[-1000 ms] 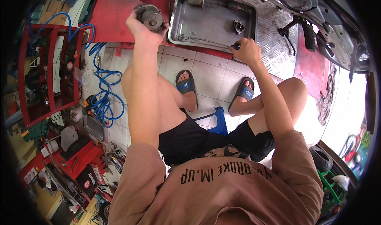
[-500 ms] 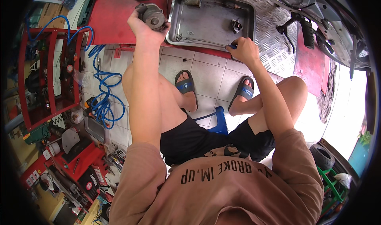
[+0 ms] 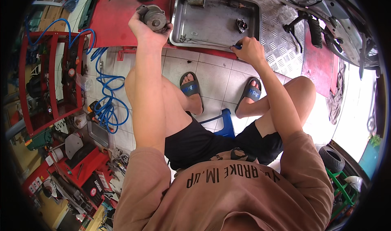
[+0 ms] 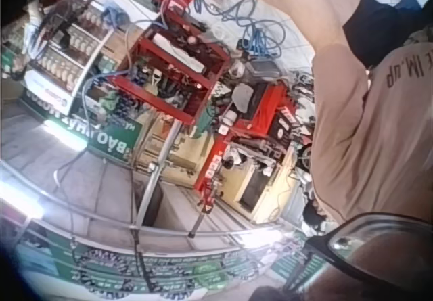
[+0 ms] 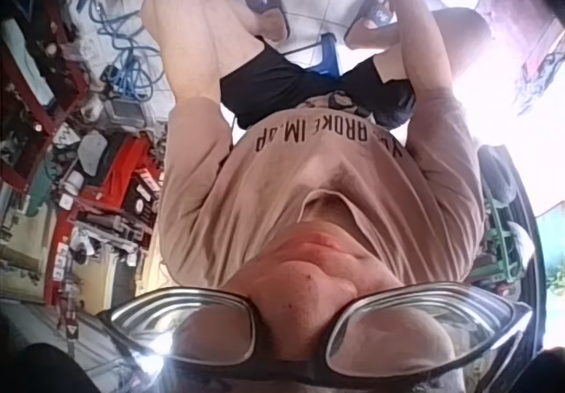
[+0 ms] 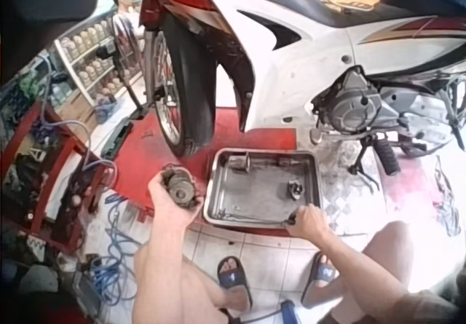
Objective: The person assembles a motorcycle starter motor by inserting the armature into the housing and fitting the outer casing over it.
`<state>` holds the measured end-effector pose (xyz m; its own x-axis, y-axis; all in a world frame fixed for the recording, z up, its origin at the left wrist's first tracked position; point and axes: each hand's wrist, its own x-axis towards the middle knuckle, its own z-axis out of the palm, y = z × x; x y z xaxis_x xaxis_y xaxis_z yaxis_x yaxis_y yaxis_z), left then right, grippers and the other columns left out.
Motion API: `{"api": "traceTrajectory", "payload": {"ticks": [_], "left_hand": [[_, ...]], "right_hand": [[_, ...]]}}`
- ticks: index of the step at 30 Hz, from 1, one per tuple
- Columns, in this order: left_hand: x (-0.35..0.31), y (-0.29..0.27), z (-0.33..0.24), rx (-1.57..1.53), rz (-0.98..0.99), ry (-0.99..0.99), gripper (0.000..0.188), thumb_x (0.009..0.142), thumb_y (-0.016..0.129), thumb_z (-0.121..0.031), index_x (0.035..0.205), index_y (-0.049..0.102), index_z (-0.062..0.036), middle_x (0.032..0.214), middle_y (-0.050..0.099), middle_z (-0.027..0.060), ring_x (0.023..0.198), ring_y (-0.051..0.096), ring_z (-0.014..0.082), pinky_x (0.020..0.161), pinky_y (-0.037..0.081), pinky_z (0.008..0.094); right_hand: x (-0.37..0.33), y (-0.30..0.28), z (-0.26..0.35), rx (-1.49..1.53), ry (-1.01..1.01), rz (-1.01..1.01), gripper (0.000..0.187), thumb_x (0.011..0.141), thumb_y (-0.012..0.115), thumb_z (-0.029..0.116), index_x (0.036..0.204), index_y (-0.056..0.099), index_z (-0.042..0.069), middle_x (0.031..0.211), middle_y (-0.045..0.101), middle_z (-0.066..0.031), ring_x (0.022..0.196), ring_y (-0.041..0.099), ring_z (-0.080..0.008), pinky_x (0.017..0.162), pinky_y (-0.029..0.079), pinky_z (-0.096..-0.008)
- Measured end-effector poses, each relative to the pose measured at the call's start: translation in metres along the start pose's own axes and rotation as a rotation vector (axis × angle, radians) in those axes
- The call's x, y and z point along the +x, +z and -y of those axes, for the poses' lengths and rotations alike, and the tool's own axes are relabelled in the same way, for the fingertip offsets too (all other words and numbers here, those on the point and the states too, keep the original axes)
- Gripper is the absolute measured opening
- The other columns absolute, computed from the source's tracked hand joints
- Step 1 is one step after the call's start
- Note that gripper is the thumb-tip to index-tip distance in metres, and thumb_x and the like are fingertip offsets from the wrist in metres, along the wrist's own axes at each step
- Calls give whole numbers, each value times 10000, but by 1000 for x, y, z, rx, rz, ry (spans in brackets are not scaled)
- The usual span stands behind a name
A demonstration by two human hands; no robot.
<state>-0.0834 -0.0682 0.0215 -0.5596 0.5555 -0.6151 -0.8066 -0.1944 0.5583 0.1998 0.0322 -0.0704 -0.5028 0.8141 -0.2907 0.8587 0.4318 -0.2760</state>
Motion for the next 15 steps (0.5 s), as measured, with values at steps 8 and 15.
{"api": "traceTrajectory", "payload": {"ticks": [8, 15], "left_hand": [[0, 0, 0, 30, 0, 18, 321, 855, 541, -346, 1010, 600, -70, 900, 592, 137, 759, 504, 270, 653, 426, 382], [0, -1, 0, 26, 8, 17, 319, 849, 547, -340, 1011, 603, -71, 896, 595, 134, 757, 502, 269, 654, 424, 383]], "right_hand": [[1, 0, -1, -1, -9, 0, 424, 787, 748, 450, 985, 786, 77, 855, 740, -176, 818, 723, -350, 783, 577, -429], [-1, -3, -1, 0, -9, 6, 414, 782, 748, 441, 979, 788, 78, 844, 740, -172, 803, 724, -345, 776, 578, -426]]}}
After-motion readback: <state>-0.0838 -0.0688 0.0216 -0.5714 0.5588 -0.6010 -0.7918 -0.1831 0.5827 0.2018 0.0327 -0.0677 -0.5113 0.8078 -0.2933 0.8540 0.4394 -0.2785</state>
